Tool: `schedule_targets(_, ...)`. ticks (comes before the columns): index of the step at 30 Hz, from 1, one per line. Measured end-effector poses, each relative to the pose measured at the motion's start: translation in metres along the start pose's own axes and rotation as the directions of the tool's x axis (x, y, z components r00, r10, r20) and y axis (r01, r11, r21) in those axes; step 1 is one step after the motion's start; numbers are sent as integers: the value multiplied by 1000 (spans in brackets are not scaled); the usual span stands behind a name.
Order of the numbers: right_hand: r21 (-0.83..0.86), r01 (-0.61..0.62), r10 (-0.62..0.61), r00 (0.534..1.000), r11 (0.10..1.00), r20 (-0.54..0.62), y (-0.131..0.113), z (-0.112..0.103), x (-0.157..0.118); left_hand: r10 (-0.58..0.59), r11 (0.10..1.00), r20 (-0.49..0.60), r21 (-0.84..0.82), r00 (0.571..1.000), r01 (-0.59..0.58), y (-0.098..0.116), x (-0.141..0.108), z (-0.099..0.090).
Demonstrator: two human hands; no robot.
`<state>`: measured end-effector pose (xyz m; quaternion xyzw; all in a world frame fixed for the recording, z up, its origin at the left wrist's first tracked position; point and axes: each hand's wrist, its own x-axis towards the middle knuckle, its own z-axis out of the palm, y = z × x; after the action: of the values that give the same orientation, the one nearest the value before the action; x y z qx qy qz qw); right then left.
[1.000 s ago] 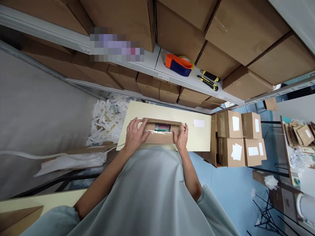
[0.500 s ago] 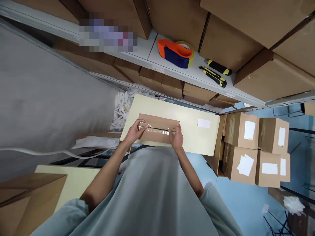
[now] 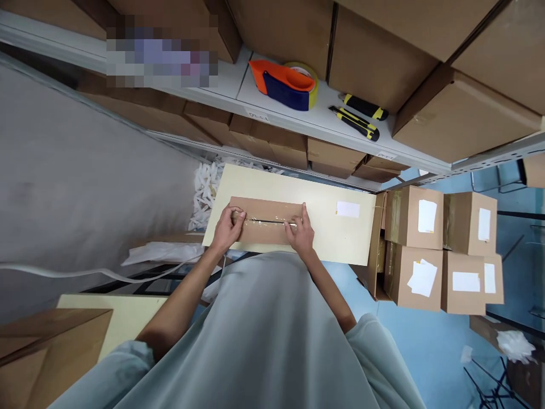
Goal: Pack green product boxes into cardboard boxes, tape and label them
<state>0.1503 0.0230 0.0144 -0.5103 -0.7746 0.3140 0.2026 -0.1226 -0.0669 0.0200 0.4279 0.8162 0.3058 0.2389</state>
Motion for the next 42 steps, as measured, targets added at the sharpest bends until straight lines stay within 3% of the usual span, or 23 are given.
schedule_targets(4, 39, 77, -76, 997, 996, -29, 2, -3, 4, 183, 982, -8, 54, 983, -183, -5, 8, 0)
schedule_targets(8, 31, 53, -52, 998, 998, -29, 2, -4, 6, 294, 955, 61, 27, 954, -296, -8, 17, 1)
schedule_targets(23, -87, -83, 81, 996, 993, -21, -12, -8, 1, 269, 959, 20, -97, 963, -266, -7, 16, 2)
schedule_targets(28, -59, -36, 33, 998, 998, -55, -9, -12, 1, 310, 946, 26, -112, 950, -306, -6, 17, 6)
schedule_targets(36, -144, -26, 1, 986, 989, -169, 8, -26, 8, 387, 915, 3, -126, 922, -383, 18, 40, 37)
schedule_targets(42, -267, 49, -125, 952, 962, -278, 4, -19, 22, 381, 921, -117, -37, 917, -387, 14, 48, 42)
